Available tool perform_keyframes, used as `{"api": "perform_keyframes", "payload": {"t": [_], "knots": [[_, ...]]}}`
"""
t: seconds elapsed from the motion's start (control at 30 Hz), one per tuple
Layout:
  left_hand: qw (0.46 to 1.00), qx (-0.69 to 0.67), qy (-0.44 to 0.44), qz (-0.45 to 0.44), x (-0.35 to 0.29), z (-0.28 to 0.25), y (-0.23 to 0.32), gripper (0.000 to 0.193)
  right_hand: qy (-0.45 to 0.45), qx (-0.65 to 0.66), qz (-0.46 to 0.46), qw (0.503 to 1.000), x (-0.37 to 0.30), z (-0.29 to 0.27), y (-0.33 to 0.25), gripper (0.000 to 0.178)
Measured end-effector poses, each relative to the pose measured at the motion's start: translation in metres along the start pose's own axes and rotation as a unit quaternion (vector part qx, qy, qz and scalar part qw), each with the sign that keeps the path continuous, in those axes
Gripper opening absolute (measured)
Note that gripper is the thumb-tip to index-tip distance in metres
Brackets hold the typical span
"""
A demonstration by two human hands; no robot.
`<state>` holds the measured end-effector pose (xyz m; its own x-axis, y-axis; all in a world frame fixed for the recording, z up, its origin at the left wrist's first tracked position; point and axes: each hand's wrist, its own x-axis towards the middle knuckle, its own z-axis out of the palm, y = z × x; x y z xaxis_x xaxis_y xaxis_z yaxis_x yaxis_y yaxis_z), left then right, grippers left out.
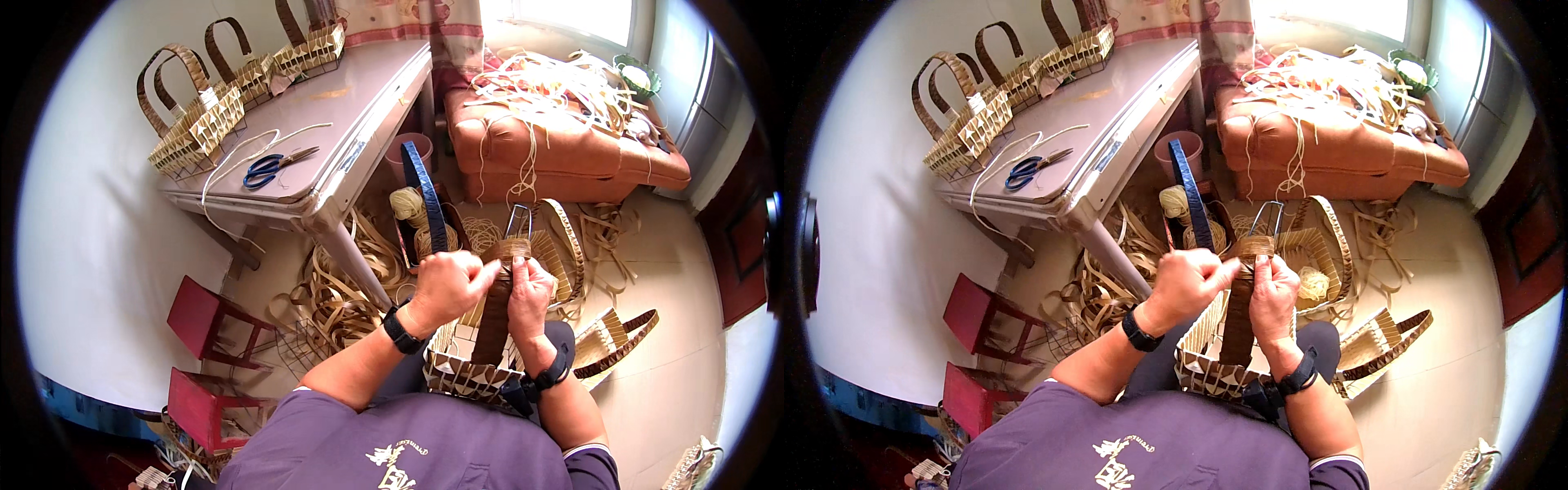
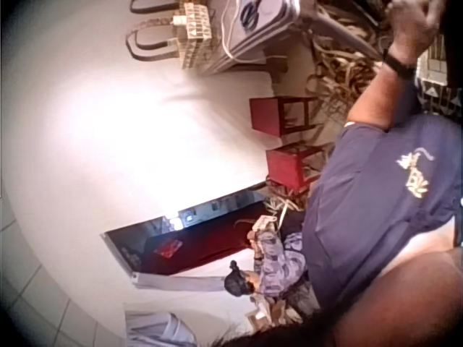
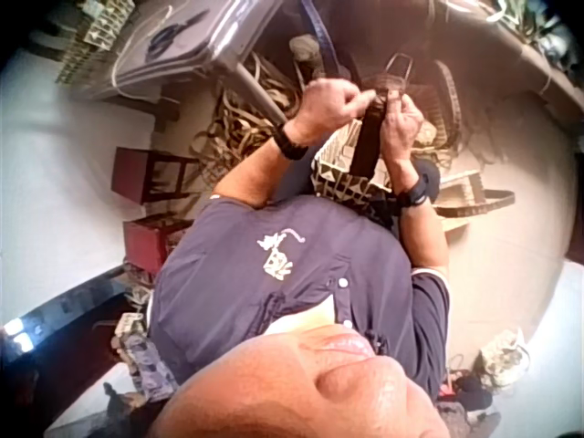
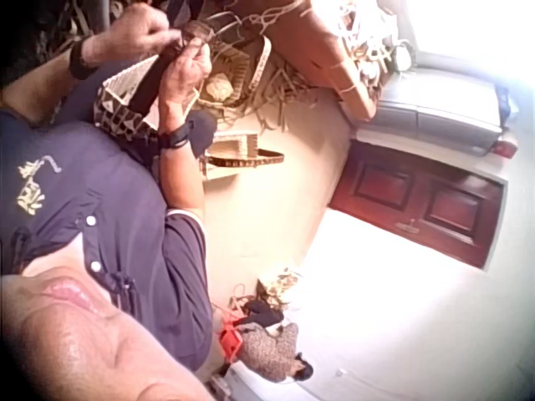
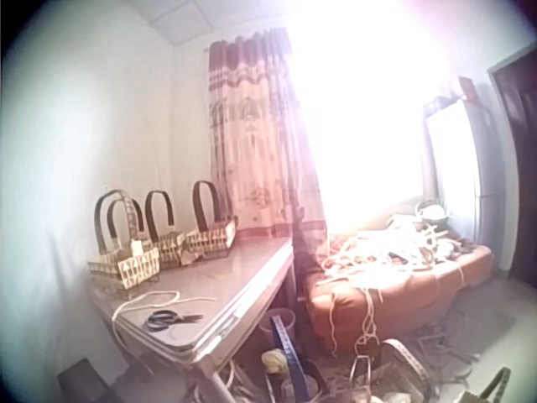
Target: The person weaves a basket by hand, threading thin strips of material through the frame and tucking in the ends to secure the structure.
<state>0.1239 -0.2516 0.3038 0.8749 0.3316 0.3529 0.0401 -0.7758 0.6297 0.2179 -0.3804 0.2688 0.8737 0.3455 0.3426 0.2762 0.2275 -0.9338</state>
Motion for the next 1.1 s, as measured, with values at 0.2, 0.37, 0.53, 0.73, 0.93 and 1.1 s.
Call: {"api": "perform_keyframes", "payload": {"t": [0.2, 0.37, 0.53, 0.73, 0.93, 1.1], "knots": [[0.951, -0.293, -0.096, -0.027, 0.018, 0.045, -0.031, 0.037, 0.008, 0.031, 0.041, 0.999, 0.001, 0.0, 0.016, 0.031], [0.867, -0.49, -0.082, -0.046, 0.041, 0.057, -0.025, 0.022, 0.026, 0.016, 0.059, 0.998, -0.001, -0.003, 0.014, 0.033], [0.859, -0.489, -0.122, -0.088, 0.047, 0.057, -0.025, 0.011, 0.035, -0.013, 0.046, 0.998, -0.008, -0.004, -0.001, 0.03], [0.935, -0.333, -0.096, -0.069, 0.045, 0.051, -0.018, 0.012, 0.036, -0.074, 0.002, 0.997, -0.022, -0.005, 0.001, 0.026], [0.988, -0.146, 0.027, -0.048, 0.035, 0.059, 0.003, 0.02, 0.035, -0.082, -0.008, 0.996, -0.028, -0.013, 0.022, 0.023], [0.936, -0.351, 0.005, -0.037, 0.038, 0.079, -0.03, 0.027, -0.026, -0.132, -0.033, 0.99, -0.029, -0.014, 0.011, 0.02]]}}
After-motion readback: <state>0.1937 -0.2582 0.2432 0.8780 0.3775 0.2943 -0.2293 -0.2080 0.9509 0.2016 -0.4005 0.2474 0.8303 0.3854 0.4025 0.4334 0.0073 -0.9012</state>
